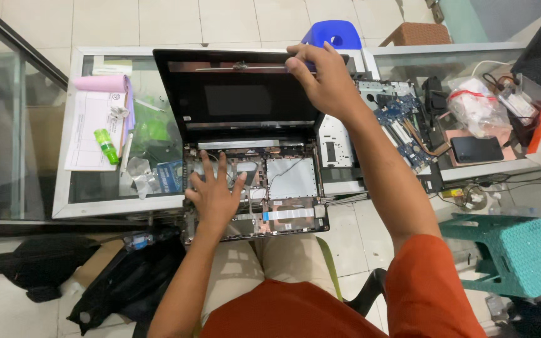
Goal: The person connects a ribbon cable to the motherboard and then attaches the laptop screen assembly. They use a screwdriver to secure the screen with screws along the top and sides of the chassis.
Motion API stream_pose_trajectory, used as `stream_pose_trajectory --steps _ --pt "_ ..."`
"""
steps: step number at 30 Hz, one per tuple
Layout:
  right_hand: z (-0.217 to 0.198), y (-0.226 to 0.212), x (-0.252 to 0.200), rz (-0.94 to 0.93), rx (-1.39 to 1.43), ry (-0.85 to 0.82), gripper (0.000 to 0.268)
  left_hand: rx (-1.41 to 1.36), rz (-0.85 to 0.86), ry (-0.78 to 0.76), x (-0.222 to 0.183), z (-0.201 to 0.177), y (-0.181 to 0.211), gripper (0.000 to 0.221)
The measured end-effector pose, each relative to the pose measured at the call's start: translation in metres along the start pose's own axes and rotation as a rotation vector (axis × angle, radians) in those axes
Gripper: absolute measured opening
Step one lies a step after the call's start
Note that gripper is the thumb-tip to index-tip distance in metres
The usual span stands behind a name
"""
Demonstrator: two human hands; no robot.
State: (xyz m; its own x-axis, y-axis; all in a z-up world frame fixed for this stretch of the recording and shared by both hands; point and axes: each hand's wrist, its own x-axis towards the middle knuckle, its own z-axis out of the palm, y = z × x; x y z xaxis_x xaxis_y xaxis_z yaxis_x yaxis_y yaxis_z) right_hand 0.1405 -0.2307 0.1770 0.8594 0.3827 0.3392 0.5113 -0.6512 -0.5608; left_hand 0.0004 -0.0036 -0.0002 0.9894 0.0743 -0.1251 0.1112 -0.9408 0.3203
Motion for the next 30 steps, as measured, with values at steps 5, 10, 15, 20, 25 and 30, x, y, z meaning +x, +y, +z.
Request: stream_pose_trajectory --steps 5,10,15,20,25,30 --pt "-0.001 0.011 0.004 -0.031 0.044 0.018 0.035 -0.01 -0.014 -0.006 0.002 0.006 0.004 0.075" --pt "-0.009 0.011 -0.005 -0.039 0.124 0.072 0.037 0.02 -0.043 -0.022 0.005 0.007 0.011 0.08" --pt "-0.046 0.015 -0.074 0.005 0.264 0.537 0.018 -0.094 0.023 0.074 -0.001 -0.001 0.036 0.081" --pt "-0.061 0.052 -0.191 0.314 0.53 0.925 0.037 -0.134 0.336 0.222 0.01 0.019 0.076 0.05" --pt "-0.053 0.091 -0.298 0.533 0.646 1.146 0.029 -0.129 0.608 0.331 0.035 0.033 0.128 0.02" --pt "-0.038 0.095 -0.335 0.701 0.604 1.214 0.034 -0.107 0.739 0.317 0.063 0.048 0.16 0.019"
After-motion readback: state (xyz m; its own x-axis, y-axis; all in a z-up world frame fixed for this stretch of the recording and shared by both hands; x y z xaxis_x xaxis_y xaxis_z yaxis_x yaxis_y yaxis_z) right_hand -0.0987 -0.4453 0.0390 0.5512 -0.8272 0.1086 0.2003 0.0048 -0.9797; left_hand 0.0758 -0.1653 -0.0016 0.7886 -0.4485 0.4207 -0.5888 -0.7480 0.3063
